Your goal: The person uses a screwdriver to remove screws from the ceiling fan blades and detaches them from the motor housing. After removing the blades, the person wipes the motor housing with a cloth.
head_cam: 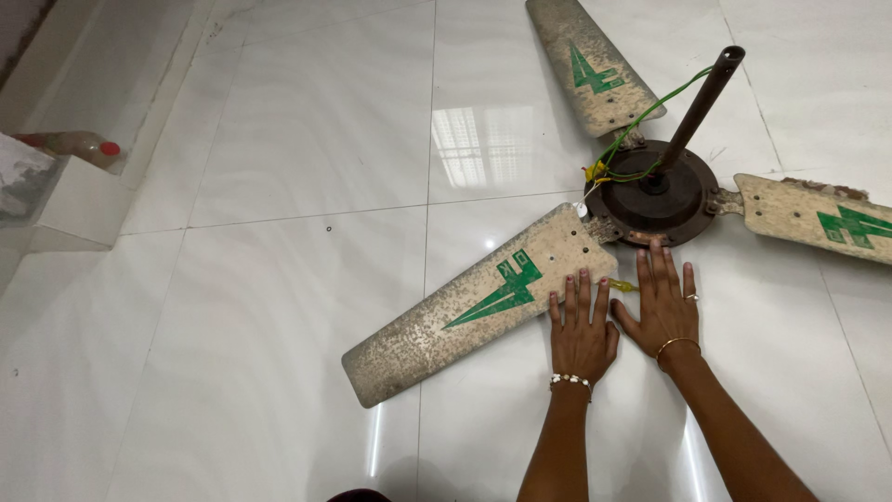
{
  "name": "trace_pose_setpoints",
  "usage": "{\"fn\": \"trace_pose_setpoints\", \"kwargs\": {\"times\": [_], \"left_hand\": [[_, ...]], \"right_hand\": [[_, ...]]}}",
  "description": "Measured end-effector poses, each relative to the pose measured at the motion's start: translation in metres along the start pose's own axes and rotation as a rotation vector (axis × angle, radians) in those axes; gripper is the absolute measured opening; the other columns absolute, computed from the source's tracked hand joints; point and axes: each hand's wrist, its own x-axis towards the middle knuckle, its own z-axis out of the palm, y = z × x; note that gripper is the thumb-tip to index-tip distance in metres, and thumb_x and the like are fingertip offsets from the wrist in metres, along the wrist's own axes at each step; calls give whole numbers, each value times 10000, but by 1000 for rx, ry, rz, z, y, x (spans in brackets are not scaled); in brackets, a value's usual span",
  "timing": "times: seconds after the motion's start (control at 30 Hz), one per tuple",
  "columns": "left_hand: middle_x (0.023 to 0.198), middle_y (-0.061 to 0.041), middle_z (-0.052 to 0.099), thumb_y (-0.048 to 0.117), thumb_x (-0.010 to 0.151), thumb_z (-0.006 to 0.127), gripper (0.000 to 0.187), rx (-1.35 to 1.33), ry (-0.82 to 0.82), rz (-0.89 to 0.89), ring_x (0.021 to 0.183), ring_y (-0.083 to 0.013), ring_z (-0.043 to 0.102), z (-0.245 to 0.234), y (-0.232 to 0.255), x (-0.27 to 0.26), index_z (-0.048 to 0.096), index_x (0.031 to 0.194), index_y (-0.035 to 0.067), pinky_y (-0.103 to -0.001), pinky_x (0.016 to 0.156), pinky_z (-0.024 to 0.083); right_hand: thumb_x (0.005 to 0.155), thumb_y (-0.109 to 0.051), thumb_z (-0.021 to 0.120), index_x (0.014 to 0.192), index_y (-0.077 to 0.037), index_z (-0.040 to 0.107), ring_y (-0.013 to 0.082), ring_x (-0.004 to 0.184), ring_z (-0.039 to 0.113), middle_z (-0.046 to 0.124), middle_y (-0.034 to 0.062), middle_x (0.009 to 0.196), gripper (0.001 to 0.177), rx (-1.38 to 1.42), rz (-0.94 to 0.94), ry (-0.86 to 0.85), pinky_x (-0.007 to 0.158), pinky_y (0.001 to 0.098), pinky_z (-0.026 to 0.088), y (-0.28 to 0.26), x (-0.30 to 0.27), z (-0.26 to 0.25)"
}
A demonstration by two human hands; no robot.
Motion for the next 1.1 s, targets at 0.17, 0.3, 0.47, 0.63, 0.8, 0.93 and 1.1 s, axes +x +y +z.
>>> {"fn": "trace_pose_setpoints", "kwargs": {"times": [0.17, 0.3, 0.47, 0.63, 0.8, 0.93, 1.1], "left_hand": [[1719, -148, 226, 281, 948, 556, 748, 9, -14, 5, 1599, -308, 164, 3, 0, -2, 315, 1640, 131, -543, 1284, 70], [1717, -137, 267, 249, 979, 561, 704, 14, 24, 64, 1614, -289, 192, 4, 0, -3, 342, 1635, 118, -522, 1316, 94], [1710, -134, 284, 226, 966, 564, 697, 4, 38, 71, 1606, -290, 210, 3, 0, -3, 361, 1621, 105, -515, 1312, 107], [1711, -130, 281, 241, 968, 563, 697, 0, 28, 59, 1604, -287, 210, 2, 0, -2, 361, 1619, 97, -516, 1311, 105], [1706, -127, 275, 264, 953, 569, 716, 8, 15, 50, 1595, -282, 206, 1, 0, -3, 359, 1618, 101, -541, 1295, 91], [1708, -131, 271, 272, 958, 569, 717, -21, -2, 47, 1596, -290, 201, 1, 0, -1, 352, 1620, 100, -548, 1292, 84], [1710, -130, 277, 261, 961, 569, 709, -4, 22, 47, 1600, -287, 204, 2, 0, -3, 356, 1621, 113, -540, 1298, 88]], "right_hand": [[856, -554, 475, 1617, -69, 176, 258, 1570, 117, 100, 124, 1712, 950, 11, -2, 7, 1272, 507, 40, 1, -1, 2], [869, -548, 488, 1617, -68, 188, 255, 1581, 121, 106, 119, 1722, 938, 6, 6, -1, 1279, 505, 45, 2, 0, 2], [871, -541, 493, 1617, -59, 202, 256, 1581, 123, 114, 125, 1720, 935, 11, 3, 4, 1279, 503, 49, 1, -1, 1], [877, -542, 498, 1611, -51, 212, 259, 1580, 123, 117, 130, 1719, 928, 23, 6, 6, 1281, 503, 48, 1, -1, 1], [872, -541, 498, 1609, -26, 210, 271, 1581, 130, 117, 142, 1717, 944, 20, -7, 13, 1277, 506, 53, 1, -1, 1], [871, -538, 506, 1607, -34, 214, 265, 1580, 130, 113, 139, 1720, 939, -15, 6, -7, 1279, 500, 57, 1, 0, 1], [868, -527, 511, 1612, -40, 217, 259, 1588, 126, 113, 128, 1724, 937, -13, 17, -16, 1282, 497, 64, 1, -1, 1]]}}
